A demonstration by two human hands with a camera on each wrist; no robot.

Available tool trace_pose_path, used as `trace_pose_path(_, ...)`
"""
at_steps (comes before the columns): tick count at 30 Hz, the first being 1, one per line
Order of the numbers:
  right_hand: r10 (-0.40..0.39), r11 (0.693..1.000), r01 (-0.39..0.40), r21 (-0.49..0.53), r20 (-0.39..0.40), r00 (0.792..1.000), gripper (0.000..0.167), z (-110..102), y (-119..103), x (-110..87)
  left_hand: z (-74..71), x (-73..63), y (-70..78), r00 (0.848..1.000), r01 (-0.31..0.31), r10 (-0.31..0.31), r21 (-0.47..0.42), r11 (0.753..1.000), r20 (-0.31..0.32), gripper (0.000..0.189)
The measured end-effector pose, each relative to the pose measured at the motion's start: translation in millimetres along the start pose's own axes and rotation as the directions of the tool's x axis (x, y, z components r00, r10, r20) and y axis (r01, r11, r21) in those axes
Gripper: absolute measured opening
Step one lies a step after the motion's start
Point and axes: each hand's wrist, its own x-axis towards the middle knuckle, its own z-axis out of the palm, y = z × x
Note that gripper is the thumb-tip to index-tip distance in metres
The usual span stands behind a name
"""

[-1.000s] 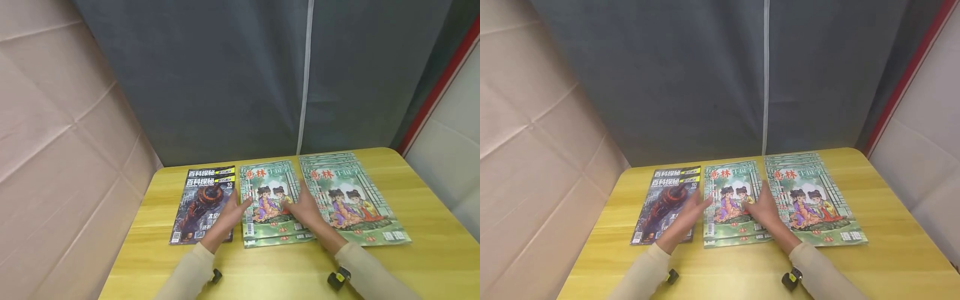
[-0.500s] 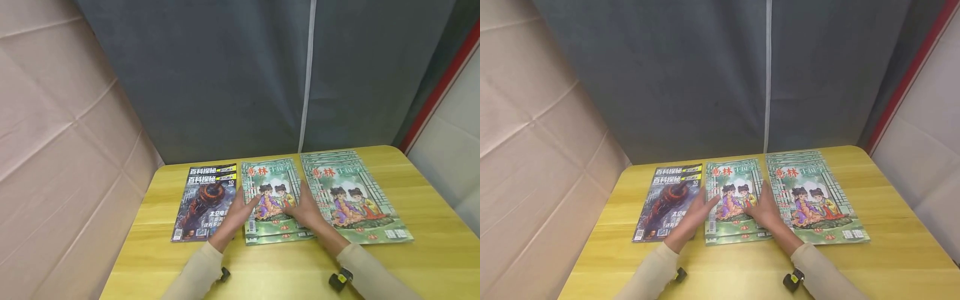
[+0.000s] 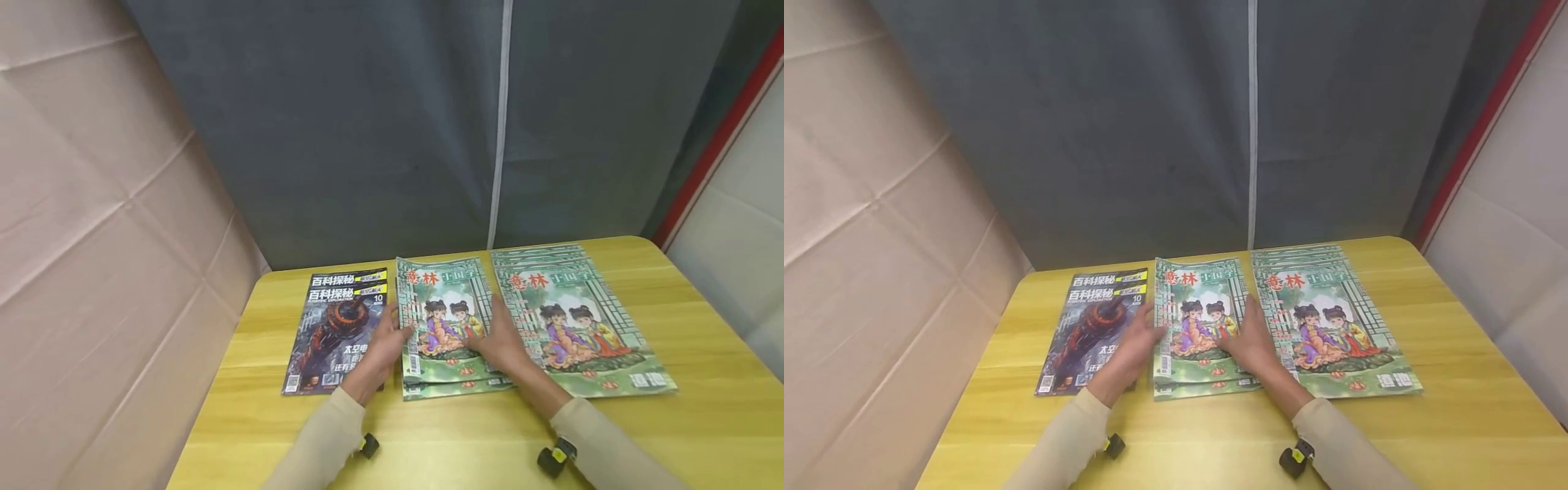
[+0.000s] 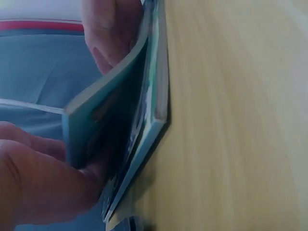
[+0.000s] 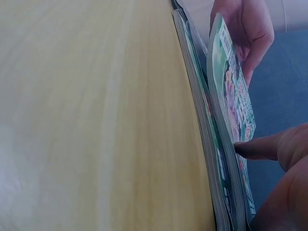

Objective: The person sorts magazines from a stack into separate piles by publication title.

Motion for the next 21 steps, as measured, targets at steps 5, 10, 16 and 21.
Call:
trace_pose_path(5,-0.011,1.000,0.011,-0.013,-0.016,1.000,0.123,1,-2,-0.5,5.1,-1.6,-3.1,1.000,-0.023,0.023,-0.027,0.999,-0.006,0.082)
trace_pose_path(10,0.006,1.000,-0.005,0.021,-0.033,0.999,0.113,-1,-4,-0.1,6.0,0.4,-8.6,0.999,-0.022,0.019,-0.071,0.997,-0.046,0.083)
trace_pose_path(16,0.058,0.989,-0.055,0.137,-0.013,0.998,0.101,-11,-10,1.0,6.2,-1.5,-6.8,0.996,-0.048,0.037,-0.124,0.991,-0.085,0.083)
trace_pose_path(21,0.049,0.969,-0.054,0.239,0.024,0.998,0.094,-26,-14,-4.1,9.2,-8.7,-0.1,0.995,-0.063,0.048,-0.166,0.984,-0.093,0.084)
